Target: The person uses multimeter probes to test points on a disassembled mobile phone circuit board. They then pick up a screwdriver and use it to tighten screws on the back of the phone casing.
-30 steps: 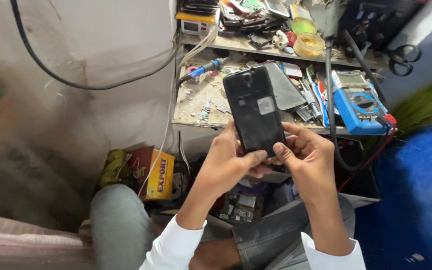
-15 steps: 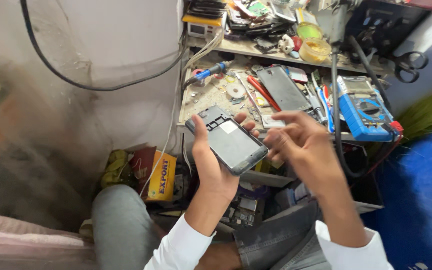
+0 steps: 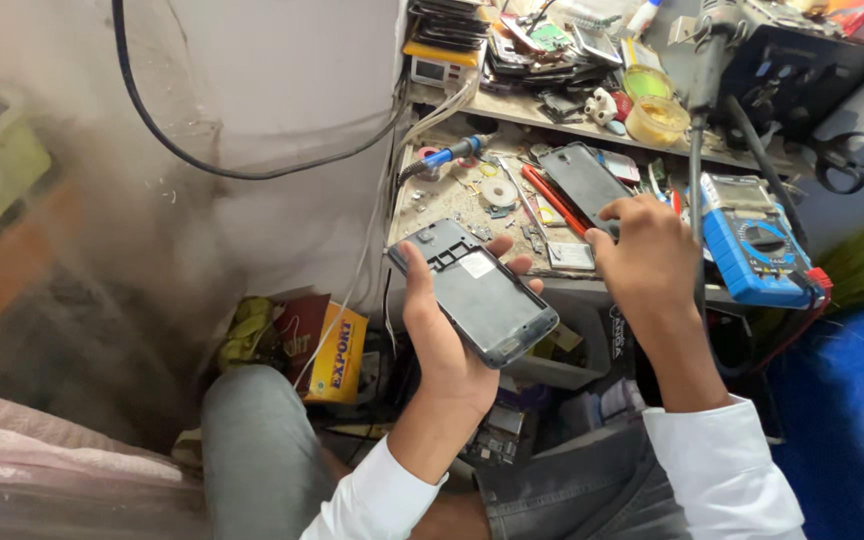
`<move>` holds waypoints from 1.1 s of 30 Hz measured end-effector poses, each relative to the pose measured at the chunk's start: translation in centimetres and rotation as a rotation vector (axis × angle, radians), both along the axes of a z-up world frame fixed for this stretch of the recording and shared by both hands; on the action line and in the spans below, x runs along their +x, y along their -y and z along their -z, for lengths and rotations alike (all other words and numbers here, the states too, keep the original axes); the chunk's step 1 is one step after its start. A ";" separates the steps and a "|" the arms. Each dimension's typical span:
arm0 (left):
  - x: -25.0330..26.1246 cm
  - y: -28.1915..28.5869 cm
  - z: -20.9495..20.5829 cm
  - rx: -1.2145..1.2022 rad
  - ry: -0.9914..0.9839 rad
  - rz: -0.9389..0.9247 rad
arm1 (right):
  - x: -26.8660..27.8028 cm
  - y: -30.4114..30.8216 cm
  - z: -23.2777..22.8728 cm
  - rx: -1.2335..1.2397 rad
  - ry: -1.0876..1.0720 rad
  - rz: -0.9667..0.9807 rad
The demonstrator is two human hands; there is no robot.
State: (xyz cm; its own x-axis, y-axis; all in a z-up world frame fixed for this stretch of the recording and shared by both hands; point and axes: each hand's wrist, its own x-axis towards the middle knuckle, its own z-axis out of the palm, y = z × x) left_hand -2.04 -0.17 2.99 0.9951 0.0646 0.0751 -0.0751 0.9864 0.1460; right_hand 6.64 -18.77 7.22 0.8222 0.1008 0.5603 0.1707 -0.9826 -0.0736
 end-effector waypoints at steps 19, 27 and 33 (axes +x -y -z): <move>1.5 -0.2 1.4 0.014 -0.017 0.124 | 0.4 10.3 -1.9 0.224 -0.162 -0.038; 2.7 0.3 0.9 0.171 -0.040 0.207 | -0.1 5.5 -2.1 -0.229 -0.219 0.227; 7.4 0.3 -1.1 0.357 -0.283 0.039 | -0.7 6.3 -2.2 -0.211 -0.277 0.192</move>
State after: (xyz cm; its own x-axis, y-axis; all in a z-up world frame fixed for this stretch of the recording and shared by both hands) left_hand 5.37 -0.51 4.14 0.9807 0.0465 -0.1897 0.0528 0.8721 0.4864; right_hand 5.92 -25.03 9.43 0.9543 0.0195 0.2981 -0.0159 -0.9931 0.1158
